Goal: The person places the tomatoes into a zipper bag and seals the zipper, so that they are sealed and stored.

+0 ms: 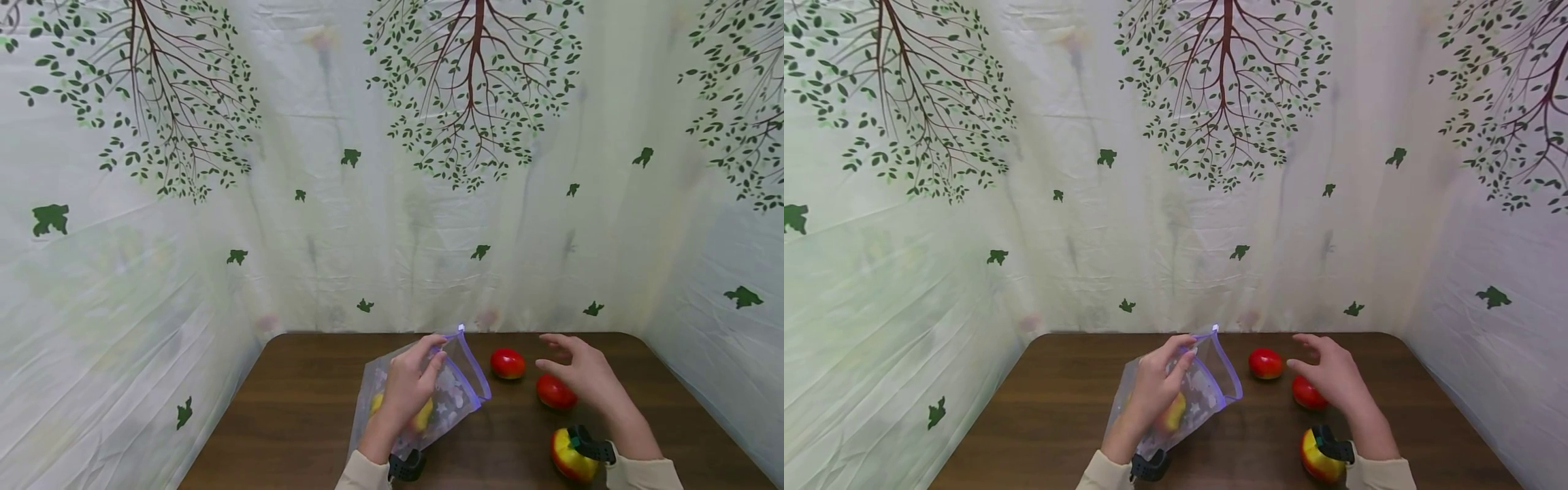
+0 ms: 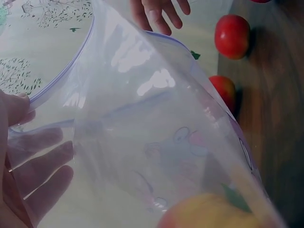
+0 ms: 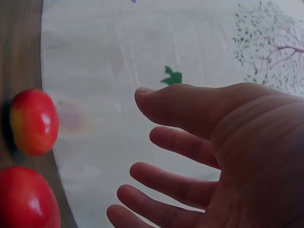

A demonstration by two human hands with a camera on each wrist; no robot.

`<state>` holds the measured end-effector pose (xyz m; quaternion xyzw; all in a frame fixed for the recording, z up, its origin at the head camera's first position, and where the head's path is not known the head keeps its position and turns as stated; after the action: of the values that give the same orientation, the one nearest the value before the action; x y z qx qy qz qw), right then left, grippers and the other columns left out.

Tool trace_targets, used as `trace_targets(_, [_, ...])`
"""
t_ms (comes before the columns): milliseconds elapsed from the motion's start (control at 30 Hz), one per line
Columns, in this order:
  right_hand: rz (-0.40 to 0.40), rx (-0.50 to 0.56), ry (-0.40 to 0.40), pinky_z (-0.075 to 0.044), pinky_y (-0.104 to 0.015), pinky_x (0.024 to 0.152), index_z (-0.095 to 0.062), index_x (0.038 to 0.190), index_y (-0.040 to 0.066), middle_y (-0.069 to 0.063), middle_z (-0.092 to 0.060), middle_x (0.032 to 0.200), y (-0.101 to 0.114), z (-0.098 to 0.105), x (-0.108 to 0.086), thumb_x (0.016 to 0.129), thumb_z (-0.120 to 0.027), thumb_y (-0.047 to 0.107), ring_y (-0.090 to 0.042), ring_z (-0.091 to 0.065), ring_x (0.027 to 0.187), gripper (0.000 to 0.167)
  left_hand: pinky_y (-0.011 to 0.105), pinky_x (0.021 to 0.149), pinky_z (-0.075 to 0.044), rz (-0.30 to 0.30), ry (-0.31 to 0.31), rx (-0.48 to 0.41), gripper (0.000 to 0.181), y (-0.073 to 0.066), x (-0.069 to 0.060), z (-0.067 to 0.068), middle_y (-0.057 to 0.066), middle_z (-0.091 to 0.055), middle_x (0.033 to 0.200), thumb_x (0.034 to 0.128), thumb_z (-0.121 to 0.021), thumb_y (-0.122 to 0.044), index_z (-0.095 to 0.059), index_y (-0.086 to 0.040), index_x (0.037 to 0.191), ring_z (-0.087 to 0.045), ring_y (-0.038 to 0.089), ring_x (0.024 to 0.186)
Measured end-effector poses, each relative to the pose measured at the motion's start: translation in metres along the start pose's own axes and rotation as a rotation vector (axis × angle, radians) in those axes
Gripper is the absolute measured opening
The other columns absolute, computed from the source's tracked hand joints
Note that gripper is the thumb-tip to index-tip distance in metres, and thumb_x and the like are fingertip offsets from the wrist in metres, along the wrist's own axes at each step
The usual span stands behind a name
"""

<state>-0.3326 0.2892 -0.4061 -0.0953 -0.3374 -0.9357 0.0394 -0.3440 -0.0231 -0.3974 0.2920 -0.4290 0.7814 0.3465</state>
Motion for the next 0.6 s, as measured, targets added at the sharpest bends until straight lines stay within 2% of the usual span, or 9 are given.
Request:
trace_targets(167, [-0.011, -0.035, 0.014, -0.05, -0.061, 0.087, -0.058, 0.139, 0.01, -0.024, -0.059, 0.132, -0.01, -0.001, 0.002, 0.09, -0.073, 0.048, -0.044, -0.057, 0.117, 0.064, 0.028, 0.08, -0.057, 0.006, 0.017, 0.004, 0.027, 0.0, 0.0, -0.003, -0.001, -0.07, 0.121, 0.1031, -0.06, -0.025, -0.063, -0.015, 0.127, -0.058, 0.004, 0.074])
trace_targets(267, [-0.012, -0.052, 0.022, -0.05, -0.061, 0.086, -0.058, 0.138, 0.008, -0.025, -0.06, 0.131, -0.017, -0.002, 0.003, 0.09, -0.074, 0.046, -0.045, -0.057, 0.116, 0.063, 0.024, 0.072, -0.055, 0.011, 0.03, 0.003, 0.027, -0.001, 0.0, -0.003, -0.001, -0.07, 0.121, 0.1033, -0.06, -0.026, -0.063, -0.016, 0.128, -0.047, 0.002, 0.061])
trace_targets(367, [-0.009, -0.064, 0.026, -0.051, -0.06, 0.084, -0.058, 0.137, 0.007, -0.025, -0.06, 0.13, -0.023, -0.003, 0.004, 0.089, -0.075, 0.043, -0.045, -0.056, 0.115, 0.062, 0.019, 0.059, -0.048, 0.023, 0.043, 0.002, 0.026, -0.001, 0.0, -0.004, 0.0, -0.07, 0.121, 0.1032, -0.06, -0.026, -0.063, -0.017, 0.128, -0.032, 0.003, 0.051])
trace_targets(467, [-0.016, -0.077, 0.035, -0.051, -0.06, 0.083, -0.058, 0.137, 0.007, -0.026, -0.06, 0.129, -0.028, -0.005, 0.005, 0.088, -0.076, 0.043, -0.046, -0.056, 0.114, 0.063, 0.018, 0.052, -0.041, 0.028, 0.047, 0.008, 0.027, -0.001, 0.0, -0.005, -0.002, -0.071, 0.118, 0.103, -0.06, -0.026, -0.064, -0.017, 0.128, -0.029, 0.002, 0.05])
trace_targets(600, [-0.041, -0.093, 0.054, -0.05, -0.06, 0.083, -0.059, 0.136, 0.006, -0.026, -0.061, 0.127, -0.036, -0.009, 0.007, 0.087, -0.078, 0.043, -0.045, -0.056, 0.112, 0.064, 0.019, 0.047, -0.038, 0.023, 0.049, 0.012, 0.027, 0.0, -0.001, -0.007, -0.003, -0.07, 0.117, 0.103, -0.06, -0.026, -0.064, -0.017, 0.128, -0.029, 0.001, 0.047])
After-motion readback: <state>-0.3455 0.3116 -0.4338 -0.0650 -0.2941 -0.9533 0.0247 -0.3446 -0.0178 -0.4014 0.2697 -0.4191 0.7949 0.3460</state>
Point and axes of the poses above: each hand's wrist, its own x-axis towards the middle knuckle, its own z-axis out of the back of the hand, y = z × x, the point moved 6 cm from there along x, towards the middle knuckle
